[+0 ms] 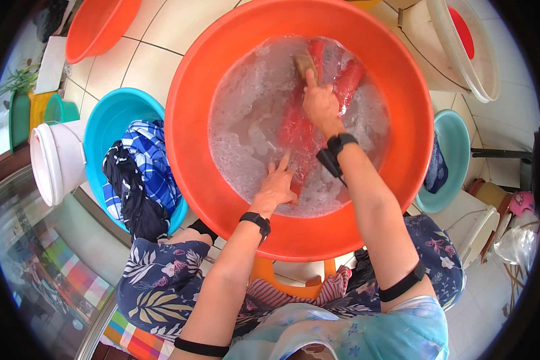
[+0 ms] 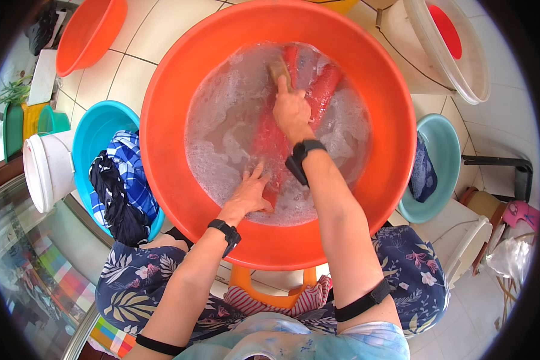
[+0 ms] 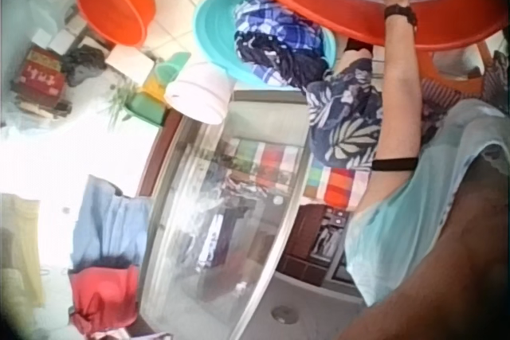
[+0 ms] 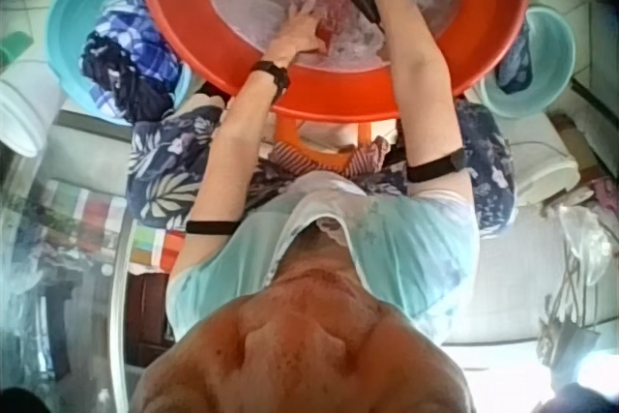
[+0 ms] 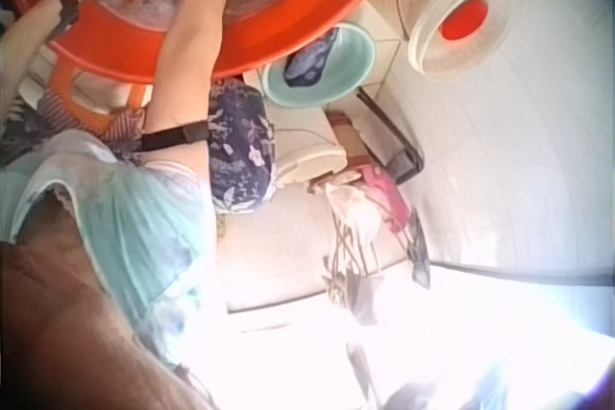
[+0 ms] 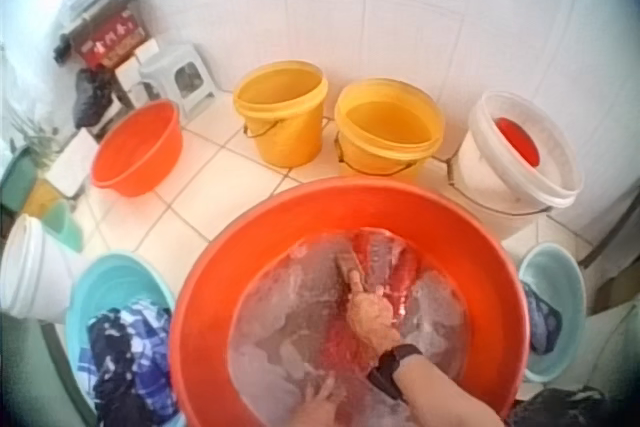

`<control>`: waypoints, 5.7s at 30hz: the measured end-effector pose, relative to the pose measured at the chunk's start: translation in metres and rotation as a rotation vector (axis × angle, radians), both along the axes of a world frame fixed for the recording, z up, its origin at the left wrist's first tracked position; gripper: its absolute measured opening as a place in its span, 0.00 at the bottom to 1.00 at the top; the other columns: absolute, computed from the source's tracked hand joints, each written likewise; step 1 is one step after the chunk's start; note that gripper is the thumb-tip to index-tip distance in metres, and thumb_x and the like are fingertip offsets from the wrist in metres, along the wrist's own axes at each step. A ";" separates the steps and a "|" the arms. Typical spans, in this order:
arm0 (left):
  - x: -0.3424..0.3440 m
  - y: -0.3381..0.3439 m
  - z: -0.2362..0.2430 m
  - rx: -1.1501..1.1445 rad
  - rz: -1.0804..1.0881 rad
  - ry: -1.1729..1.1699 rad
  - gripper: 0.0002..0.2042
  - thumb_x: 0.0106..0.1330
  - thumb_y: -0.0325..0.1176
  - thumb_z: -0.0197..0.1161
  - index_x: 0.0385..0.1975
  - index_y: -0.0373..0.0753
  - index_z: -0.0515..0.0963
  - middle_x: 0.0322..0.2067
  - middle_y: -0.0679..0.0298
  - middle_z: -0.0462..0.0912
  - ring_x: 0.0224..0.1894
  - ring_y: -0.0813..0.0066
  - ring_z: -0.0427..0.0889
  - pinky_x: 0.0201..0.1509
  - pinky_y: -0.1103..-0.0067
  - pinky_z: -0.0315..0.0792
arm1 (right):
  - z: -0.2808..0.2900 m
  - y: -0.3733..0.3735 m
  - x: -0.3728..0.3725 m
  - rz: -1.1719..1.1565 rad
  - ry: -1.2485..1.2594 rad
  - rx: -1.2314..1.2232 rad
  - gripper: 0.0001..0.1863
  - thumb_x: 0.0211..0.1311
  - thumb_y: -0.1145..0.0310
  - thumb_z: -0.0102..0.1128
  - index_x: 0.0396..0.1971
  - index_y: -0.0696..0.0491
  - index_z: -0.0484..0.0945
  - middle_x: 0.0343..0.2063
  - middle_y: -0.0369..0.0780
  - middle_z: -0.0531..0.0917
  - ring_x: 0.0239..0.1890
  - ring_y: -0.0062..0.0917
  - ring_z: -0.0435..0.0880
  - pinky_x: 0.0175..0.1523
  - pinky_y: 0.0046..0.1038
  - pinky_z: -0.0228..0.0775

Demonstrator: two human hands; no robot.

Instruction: Washing a red garment in a basin using a scrub brush.

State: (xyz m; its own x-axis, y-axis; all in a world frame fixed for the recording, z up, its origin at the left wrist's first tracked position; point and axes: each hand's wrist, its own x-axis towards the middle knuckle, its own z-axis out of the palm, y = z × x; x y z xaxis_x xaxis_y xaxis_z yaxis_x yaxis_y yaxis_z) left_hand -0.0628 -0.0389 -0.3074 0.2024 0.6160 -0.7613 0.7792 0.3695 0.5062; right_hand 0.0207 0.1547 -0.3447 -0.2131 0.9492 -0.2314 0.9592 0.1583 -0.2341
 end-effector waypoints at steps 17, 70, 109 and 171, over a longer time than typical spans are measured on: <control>-0.003 0.000 0.004 -0.023 -0.032 0.027 0.47 0.29 0.32 0.76 0.61 0.41 0.65 0.70 0.65 0.41 0.68 0.45 0.46 0.65 0.56 0.60 | 0.027 -0.183 0.079 -0.021 0.154 -0.326 0.30 0.65 0.62 0.47 0.67 0.40 0.53 0.32 0.59 0.73 0.28 0.54 0.77 0.34 0.47 0.73; -0.003 0.001 0.001 -0.051 -0.141 0.001 0.46 0.33 0.33 0.76 0.61 0.48 0.66 0.69 0.67 0.48 0.70 0.49 0.44 0.64 0.48 0.56 | -0.040 -0.017 0.118 -0.117 -0.016 0.001 0.29 0.63 0.61 0.50 0.64 0.46 0.59 0.31 0.56 0.77 0.32 0.48 0.81 0.37 0.42 0.74; -0.004 -0.087 -0.062 -0.422 1.713 -0.407 0.25 0.59 0.43 0.63 0.56 0.48 0.65 0.53 0.61 0.74 0.56 0.56 0.70 0.57 0.50 0.57 | 0.084 -0.231 0.124 -0.493 0.575 -0.458 0.27 0.59 0.59 0.54 0.55 0.57 0.68 0.34 0.46 0.80 0.31 0.33 0.80 0.34 0.30 0.72; -0.069 -0.116 0.198 0.202 0.818 -0.253 0.46 0.35 0.37 0.80 0.56 0.29 0.60 0.45 0.50 0.73 0.48 0.63 0.75 0.51 0.76 0.71 | 0.216 -0.150 0.033 -1.057 1.343 -0.625 0.05 0.44 0.82 0.54 0.13 0.62 0.73 0.12 0.39 0.72 0.11 0.23 0.66 0.16 0.25 0.59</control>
State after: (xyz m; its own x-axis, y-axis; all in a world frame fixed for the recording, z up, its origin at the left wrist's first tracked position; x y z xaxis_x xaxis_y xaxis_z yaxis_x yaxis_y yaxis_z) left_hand -0.1320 -0.1553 -0.1097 -0.2129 0.7598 -0.6144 0.1648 0.6477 0.7439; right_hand 0.0536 0.0043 -0.1290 0.0328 0.6444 -0.7640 -0.2819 -0.7274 -0.6256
